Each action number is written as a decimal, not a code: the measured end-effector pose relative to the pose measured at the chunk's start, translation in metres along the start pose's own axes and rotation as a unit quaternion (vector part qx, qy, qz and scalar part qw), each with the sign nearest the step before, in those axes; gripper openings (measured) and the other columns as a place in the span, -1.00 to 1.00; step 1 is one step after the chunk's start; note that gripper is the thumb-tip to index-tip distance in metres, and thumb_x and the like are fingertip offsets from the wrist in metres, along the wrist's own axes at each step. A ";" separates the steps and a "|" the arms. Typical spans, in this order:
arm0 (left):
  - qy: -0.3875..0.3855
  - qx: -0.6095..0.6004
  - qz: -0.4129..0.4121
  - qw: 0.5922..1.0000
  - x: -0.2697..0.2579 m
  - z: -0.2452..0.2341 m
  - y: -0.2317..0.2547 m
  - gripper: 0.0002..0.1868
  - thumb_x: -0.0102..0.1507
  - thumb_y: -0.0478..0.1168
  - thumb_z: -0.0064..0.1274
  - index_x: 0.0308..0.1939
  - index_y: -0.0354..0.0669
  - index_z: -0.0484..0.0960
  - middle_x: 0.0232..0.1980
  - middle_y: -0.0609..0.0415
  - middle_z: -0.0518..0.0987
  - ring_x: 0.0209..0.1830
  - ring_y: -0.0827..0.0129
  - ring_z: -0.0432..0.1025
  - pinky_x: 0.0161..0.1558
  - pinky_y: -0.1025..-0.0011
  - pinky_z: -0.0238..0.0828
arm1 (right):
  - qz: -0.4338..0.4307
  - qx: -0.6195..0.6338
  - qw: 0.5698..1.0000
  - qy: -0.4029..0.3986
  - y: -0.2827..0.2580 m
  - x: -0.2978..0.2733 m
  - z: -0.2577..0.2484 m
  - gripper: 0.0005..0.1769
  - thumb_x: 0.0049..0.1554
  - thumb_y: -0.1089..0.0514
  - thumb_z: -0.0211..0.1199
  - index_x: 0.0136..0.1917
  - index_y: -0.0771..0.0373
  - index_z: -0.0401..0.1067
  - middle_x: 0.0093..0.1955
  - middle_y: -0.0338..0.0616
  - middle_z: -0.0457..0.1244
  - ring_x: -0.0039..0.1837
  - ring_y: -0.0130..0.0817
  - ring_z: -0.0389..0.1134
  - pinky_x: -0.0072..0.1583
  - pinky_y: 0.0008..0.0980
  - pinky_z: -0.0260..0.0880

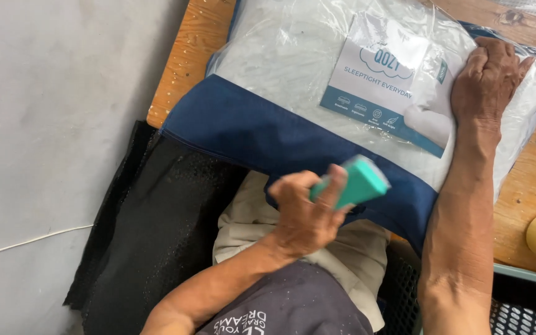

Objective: Inserting a brand label into a packaged pillow and cleaning the plastic bag surface with a sponge.

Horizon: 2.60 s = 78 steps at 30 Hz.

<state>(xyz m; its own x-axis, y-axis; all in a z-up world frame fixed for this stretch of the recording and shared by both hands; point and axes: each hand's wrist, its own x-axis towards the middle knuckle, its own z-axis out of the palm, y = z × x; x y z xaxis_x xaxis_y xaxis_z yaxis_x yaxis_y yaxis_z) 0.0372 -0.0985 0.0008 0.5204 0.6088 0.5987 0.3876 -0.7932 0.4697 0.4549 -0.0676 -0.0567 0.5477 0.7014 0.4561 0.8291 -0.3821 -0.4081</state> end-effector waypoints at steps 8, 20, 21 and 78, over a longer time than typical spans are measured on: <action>-0.047 0.118 -0.066 0.990 -0.031 0.047 -0.059 -0.02 0.45 0.10 0.05 0.68 0.43 -0.39 0.01 -0.16 0.30 -0.09 -0.02 0.23 -0.15 -0.04 0.10 | -0.014 0.004 1.000 -0.001 0.004 0.001 -0.002 -0.65 0.39 0.22 -0.08 0.17 0.28 0.54 0.18 0.08 0.36 0.23 0.11 0.35 0.46 0.28 -0.43; 0.096 0.097 -0.181 0.974 0.014 -0.050 -0.129 -0.27 0.55 0.09 -0.28 0.65 -0.18 -0.14 0.07 -0.17 0.36 0.06 -0.02 0.22 0.00 0.06 0.20 | -0.022 -0.032 0.999 0.022 0.020 0.004 0.009 -0.64 0.35 0.27 -0.05 0.20 0.29 0.56 0.17 0.08 0.38 0.25 0.16 0.35 0.42 0.35 -0.46; 0.111 0.101 -0.099 0.984 0.012 -0.049 -0.122 -0.23 0.54 0.09 -0.20 0.66 -0.19 -0.14 -0.04 -0.16 0.28 0.08 0.03 0.23 0.00 0.10 0.22 | -0.018 -0.028 0.999 0.015 0.018 0.002 0.008 -0.64 0.36 0.28 -0.07 0.20 0.30 0.55 0.18 0.09 0.38 0.26 0.16 0.34 0.43 0.34 -0.46; -0.327 -0.020 -0.279 0.903 0.213 0.015 -0.242 -0.28 0.47 0.15 -0.45 0.62 0.02 -0.24 0.44 -0.41 0.31 0.30 -0.30 0.32 0.18 -0.21 0.29 | -0.031 -0.037 0.997 -0.062 -0.007 -0.005 -0.026 -0.53 0.39 0.21 -0.13 0.29 0.45 0.54 0.32 0.21 0.35 0.37 0.19 0.29 0.49 0.36 -0.35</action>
<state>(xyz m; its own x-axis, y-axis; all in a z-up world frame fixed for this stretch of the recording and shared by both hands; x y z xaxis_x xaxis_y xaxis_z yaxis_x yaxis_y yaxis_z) 0.0654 0.2228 0.0046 0.5953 0.7658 -0.2431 0.7072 -0.3557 0.6110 0.4495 -0.0842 -0.0354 0.4800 0.7931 0.3749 0.8700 -0.3755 -0.3196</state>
